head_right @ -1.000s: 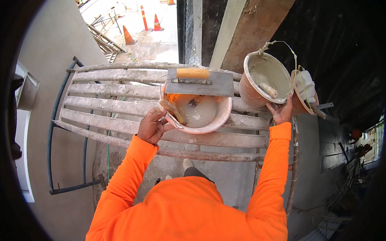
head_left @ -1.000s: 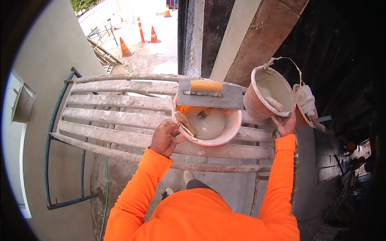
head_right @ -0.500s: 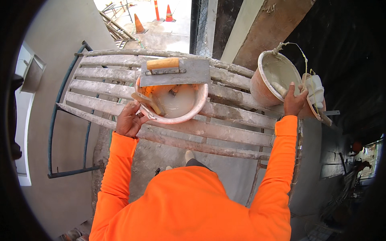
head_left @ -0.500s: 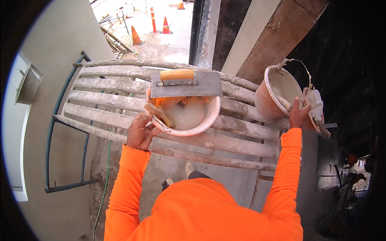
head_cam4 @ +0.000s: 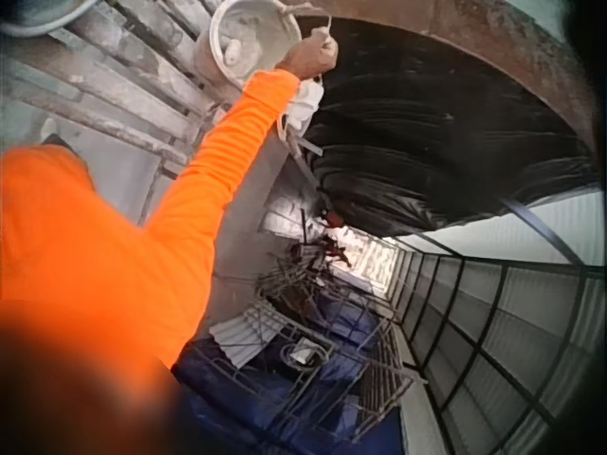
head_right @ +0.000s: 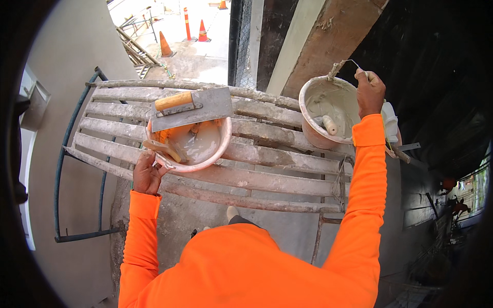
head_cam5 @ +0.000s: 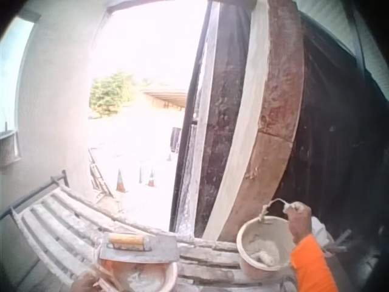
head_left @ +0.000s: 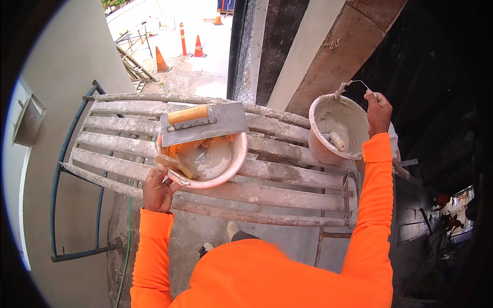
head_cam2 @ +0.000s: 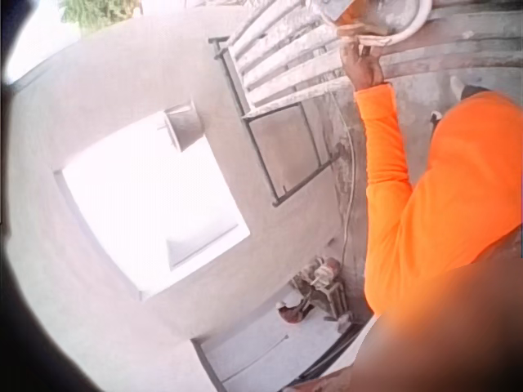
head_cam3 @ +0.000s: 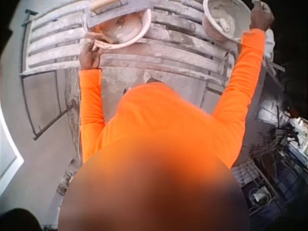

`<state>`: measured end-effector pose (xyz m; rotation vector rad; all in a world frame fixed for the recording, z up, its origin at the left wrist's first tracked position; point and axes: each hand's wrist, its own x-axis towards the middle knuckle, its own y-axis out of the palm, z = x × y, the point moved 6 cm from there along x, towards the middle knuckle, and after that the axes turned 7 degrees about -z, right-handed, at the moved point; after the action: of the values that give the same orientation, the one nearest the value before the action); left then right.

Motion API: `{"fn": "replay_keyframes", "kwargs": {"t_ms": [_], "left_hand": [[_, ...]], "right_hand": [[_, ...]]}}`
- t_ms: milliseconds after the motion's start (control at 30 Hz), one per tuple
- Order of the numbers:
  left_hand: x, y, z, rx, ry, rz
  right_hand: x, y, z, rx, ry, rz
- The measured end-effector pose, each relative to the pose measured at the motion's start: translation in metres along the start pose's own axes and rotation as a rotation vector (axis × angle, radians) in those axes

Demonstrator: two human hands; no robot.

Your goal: The person walks through a construction area, climbs a scaffold, and uses a trowel to scoop plaster from a bucket and apply it to a wall. The person repeatedly scoops and smooths the plaster on the wall surface.

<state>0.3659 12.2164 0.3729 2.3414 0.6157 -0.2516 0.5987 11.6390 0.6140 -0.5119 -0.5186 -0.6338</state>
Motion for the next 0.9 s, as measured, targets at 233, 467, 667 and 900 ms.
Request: {"fn": "replay_keyframes", "kwargs": {"t_ms": [233, 467, 667, 900], "left_hand": [[0.003, -0.005, 0.002, 0.039, -0.008, -0.014], [0.003, -0.007, 0.002, 0.040, -0.005, -0.011], [-0.001, -0.003, 0.001, 0.024, 0.012, 0.002], [-0.001, -0.006, 0.002, 0.023, 0.041, -0.040]], "right_hand": [[0.015, 0.024, 0.010, 0.166, 0.177, 0.068], [0.012, 0.087, 0.020, 0.280, -0.038, 0.147], [-0.015, 0.135, 0.059, 0.358, -0.290, 0.282], [-0.023, 0.129, 0.031, 0.331, -0.059, 0.390]]}}
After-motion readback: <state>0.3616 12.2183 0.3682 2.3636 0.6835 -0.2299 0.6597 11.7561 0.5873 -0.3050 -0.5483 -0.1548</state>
